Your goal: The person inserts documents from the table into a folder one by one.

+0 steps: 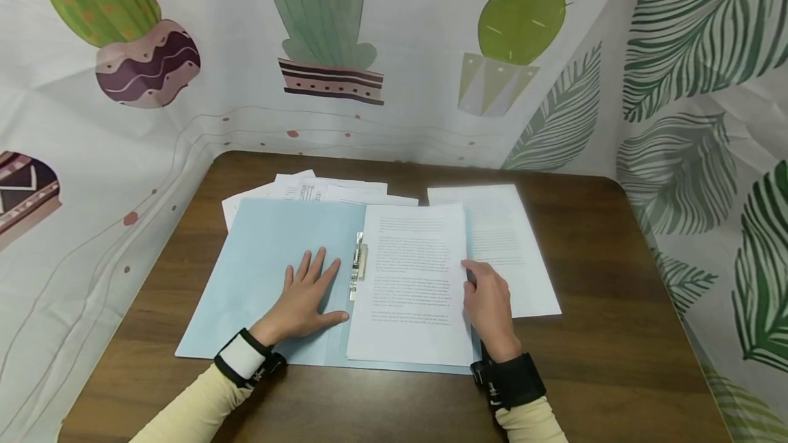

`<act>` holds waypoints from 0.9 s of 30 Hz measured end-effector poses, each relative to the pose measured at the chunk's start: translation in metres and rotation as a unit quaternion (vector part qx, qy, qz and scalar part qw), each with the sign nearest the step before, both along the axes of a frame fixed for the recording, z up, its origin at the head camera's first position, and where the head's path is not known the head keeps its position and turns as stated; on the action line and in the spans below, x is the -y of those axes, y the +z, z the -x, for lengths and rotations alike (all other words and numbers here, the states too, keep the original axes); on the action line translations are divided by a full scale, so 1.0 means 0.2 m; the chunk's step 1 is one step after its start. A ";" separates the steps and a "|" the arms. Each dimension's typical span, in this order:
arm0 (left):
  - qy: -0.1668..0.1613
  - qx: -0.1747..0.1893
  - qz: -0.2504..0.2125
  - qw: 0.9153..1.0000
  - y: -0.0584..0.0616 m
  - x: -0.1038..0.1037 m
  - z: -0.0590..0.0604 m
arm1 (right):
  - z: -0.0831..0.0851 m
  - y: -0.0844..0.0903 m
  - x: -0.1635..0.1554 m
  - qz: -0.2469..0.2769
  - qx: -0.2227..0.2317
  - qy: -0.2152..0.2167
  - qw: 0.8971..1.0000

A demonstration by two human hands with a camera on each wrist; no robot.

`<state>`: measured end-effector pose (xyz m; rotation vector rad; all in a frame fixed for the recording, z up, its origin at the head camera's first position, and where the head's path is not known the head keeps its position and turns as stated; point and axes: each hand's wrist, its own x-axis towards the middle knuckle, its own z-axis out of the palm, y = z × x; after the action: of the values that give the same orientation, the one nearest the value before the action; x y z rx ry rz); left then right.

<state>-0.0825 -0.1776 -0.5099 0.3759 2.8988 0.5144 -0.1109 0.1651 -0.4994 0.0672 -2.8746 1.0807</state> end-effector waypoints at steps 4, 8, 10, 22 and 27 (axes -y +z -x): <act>0.001 0.000 -0.002 1.000 0.00 0.00 0.00 | 0.00 0.00 0.00 -0.002 0.000 0.005 1.000; 0.001 0.001 -0.002 1.000 0.00 0.00 0.00 | 0.00 -0.01 0.00 -0.004 -0.004 0.008 1.000; 0.001 0.000 -0.003 1.000 -0.01 0.00 -0.01 | -0.01 -0.01 0.00 -0.004 -0.007 0.009 1.000; 0.003 0.004 0.000 1.000 0.00 0.00 0.00 | -0.01 0.00 0.02 -0.022 0.010 0.031 0.999; 0.003 0.003 0.003 1.000 0.00 0.00 0.00 | -0.02 0.00 0.03 -0.053 0.007 0.047 0.997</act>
<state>-0.0821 -0.1773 -0.5093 0.3659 2.8963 0.5070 -0.1073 0.1594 -0.4995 0.2027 -2.9668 0.9449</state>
